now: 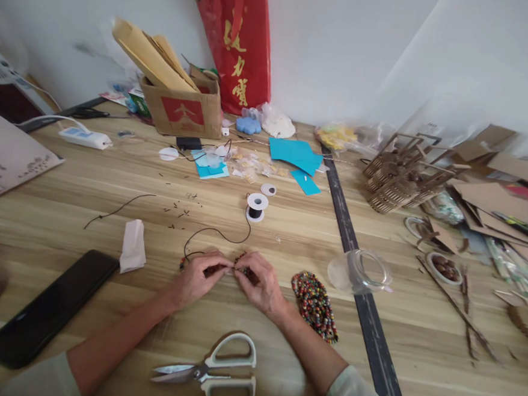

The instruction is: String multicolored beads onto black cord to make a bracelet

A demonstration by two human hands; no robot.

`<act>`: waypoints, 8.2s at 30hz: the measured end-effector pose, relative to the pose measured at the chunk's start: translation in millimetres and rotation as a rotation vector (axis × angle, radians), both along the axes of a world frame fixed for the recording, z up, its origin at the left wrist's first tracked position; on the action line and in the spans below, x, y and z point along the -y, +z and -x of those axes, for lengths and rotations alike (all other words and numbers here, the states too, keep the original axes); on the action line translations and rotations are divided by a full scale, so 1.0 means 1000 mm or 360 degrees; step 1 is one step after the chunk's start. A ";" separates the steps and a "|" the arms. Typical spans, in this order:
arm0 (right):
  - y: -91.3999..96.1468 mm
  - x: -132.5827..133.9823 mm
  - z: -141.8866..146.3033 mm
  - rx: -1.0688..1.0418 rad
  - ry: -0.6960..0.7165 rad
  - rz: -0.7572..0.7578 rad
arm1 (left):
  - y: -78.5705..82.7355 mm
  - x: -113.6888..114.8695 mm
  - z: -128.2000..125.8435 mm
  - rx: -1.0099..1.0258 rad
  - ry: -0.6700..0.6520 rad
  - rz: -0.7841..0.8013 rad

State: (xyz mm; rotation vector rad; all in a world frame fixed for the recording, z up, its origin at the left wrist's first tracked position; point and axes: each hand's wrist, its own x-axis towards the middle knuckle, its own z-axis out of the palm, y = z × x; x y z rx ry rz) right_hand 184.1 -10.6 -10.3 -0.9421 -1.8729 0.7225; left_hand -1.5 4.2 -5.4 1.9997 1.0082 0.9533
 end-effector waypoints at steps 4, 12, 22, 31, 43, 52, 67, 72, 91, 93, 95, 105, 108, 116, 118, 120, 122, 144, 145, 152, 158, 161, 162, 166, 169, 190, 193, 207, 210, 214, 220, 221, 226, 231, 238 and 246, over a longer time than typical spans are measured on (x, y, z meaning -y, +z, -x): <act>-0.001 0.000 0.001 -0.0018 0.0021 0.0033 | 0.000 0.001 0.000 -0.0016 0.0061 0.0062; -0.004 0.002 0.000 -0.0043 0.0026 0.0129 | 0.007 0.003 -0.001 -0.0020 0.0062 0.0157; 0.005 0.003 -0.002 0.0024 0.0060 -0.0054 | 0.006 0.001 0.006 0.0263 0.0096 0.0423; 0.010 0.003 -0.001 0.0054 0.0047 -0.0126 | 0.010 0.002 0.003 0.0163 0.0005 0.0366; 0.012 0.003 -0.001 0.0068 0.0081 -0.0075 | 0.004 0.000 0.001 0.0115 -0.0024 0.0148; 0.007 0.002 0.000 0.0064 -0.0164 -0.0026 | 0.010 -0.002 0.003 0.0370 0.0264 0.0438; 0.005 0.008 -0.001 0.0922 -0.0157 -0.0450 | 0.002 -0.011 0.007 0.0769 0.0442 0.0735; 0.004 0.007 -0.002 0.0956 -0.0104 -0.0453 | 0.001 -0.011 0.006 0.0763 0.0449 0.0739; -0.006 0.001 -0.009 0.0344 -0.0115 -0.0389 | 0.010 0.024 -0.013 -0.0233 -0.0061 -0.0770; -0.007 0.001 -0.009 0.0312 -0.0111 -0.0379 | 0.008 0.028 -0.015 -0.0349 -0.0161 -0.0842; -0.007 0.001 -0.008 0.0290 -0.0103 -0.0382 | 0.007 0.029 -0.016 -0.0408 -0.0207 -0.0867; -0.005 0.000 -0.008 0.0176 -0.0053 -0.0291 | 0.005 0.020 -0.012 -0.0221 -0.0120 -0.0561; -0.003 0.000 -0.009 0.0145 -0.0031 -0.0228 | 0.007 0.015 -0.009 -0.0140 0.0033 -0.0343; 0.001 -0.001 -0.007 0.0037 -0.0040 -0.0197 | 0.001 0.007 -0.004 -0.0143 0.0287 -0.0004; 0.000 -0.002 -0.007 0.0024 -0.0025 -0.0203 | -0.001 0.006 -0.004 -0.0141 0.0270 -0.0017; -0.001 -0.002 -0.007 0.0016 -0.0009 -0.0202 | -0.002 0.006 -0.005 -0.0147 0.0247 -0.0044; -0.003 -0.002 -0.007 0.0017 -0.0013 -0.0196 | -0.001 0.006 -0.005 -0.0157 0.0228 -0.0076; 0.001 -0.001 -0.007 0.0060 0.0051 -0.0147 | 0.003 0.007 -0.007 -0.0171 0.0190 -0.0144; 0.001 -0.001 -0.007 0.0058 0.0058 -0.0144 | 0.003 0.007 -0.007 -0.0172 0.0189 -0.0149; -0.001 -0.002 -0.007 0.0063 0.0082 -0.0146 | 0.002 0.007 -0.006 -0.0197 0.0176 -0.0170; 0.001 -0.002 -0.007 0.0071 0.0080 -0.0172 | 0.001 0.006 -0.007 -0.0165 0.0184 -0.0178; 0.001 -0.002 -0.006 0.0076 0.0067 -0.0176 | 0.001 0.006 -0.007 -0.0149 0.0196 -0.0198; 0.001 -0.002 -0.006 0.0077 0.0062 -0.0174 | 0.000 0.006 -0.007 -0.0144 0.0197 -0.0202; 0.000 -0.002 -0.007 0.0068 0.0060 -0.0156 | 0.000 0.007 -0.006 -0.0143 0.0193 -0.0180; -0.001 -0.003 -0.007 0.0072 0.0065 -0.0152 | 0.000 0.007 -0.006 -0.0152 0.0201 -0.0188; 0.000 -0.002 -0.006 0.0072 0.0077 -0.0139 | 0.004 0.008 -0.008 -0.0163 0.0192 -0.0183; 0.000 -0.002 -0.007 0.0061 0.0092 -0.0128 | 0.004 0.007 -0.008 -0.0160 0.0192 -0.0177; -0.002 -0.002 -0.007 0.0059 0.0066 -0.0100 | 0.005 0.007 -0.008 -0.0199 0.0172 -0.0097; -0.001 -0.001 -0.007 0.0051 0.0067 -0.0079 | 0.004 0.007 -0.008 -0.0197 0.0174 -0.0103; -0.002 -0.001 -0.007 0.0028 0.0090 -0.0073 | 0.002 0.007 -0.008 -0.0182 0.0177 -0.0104; -0.002 -0.001 -0.007 0.0012 0.0092 -0.0079 | 0.004 0.007 -0.008 -0.0211 0.0166 -0.0083; -0.001 -0.001 -0.007 0.0016 0.0095 -0.0075 | 0.004 0.007 -0.008 -0.0210 0.0166 -0.0086; 0.000 -0.002 -0.007 0.0039 0.0103 -0.0079 | 0.003 0.007 -0.008 -0.0209 0.0166 -0.0117; 0.000 -0.002 -0.007 0.0033 0.0102 -0.0092 | 0.004 0.007 -0.008 -0.0214 0.0162 -0.0117; 0.000 -0.002 -0.007 0.0027 0.0094 -0.0098 | 0.002 0.007 -0.008 -0.0209 0.0161 -0.0113; 0.000 -0.002 -0.008 0.0051 0.0110 -0.0099 | 0.002 0.007 -0.008 -0.0204 0.0155 -0.0075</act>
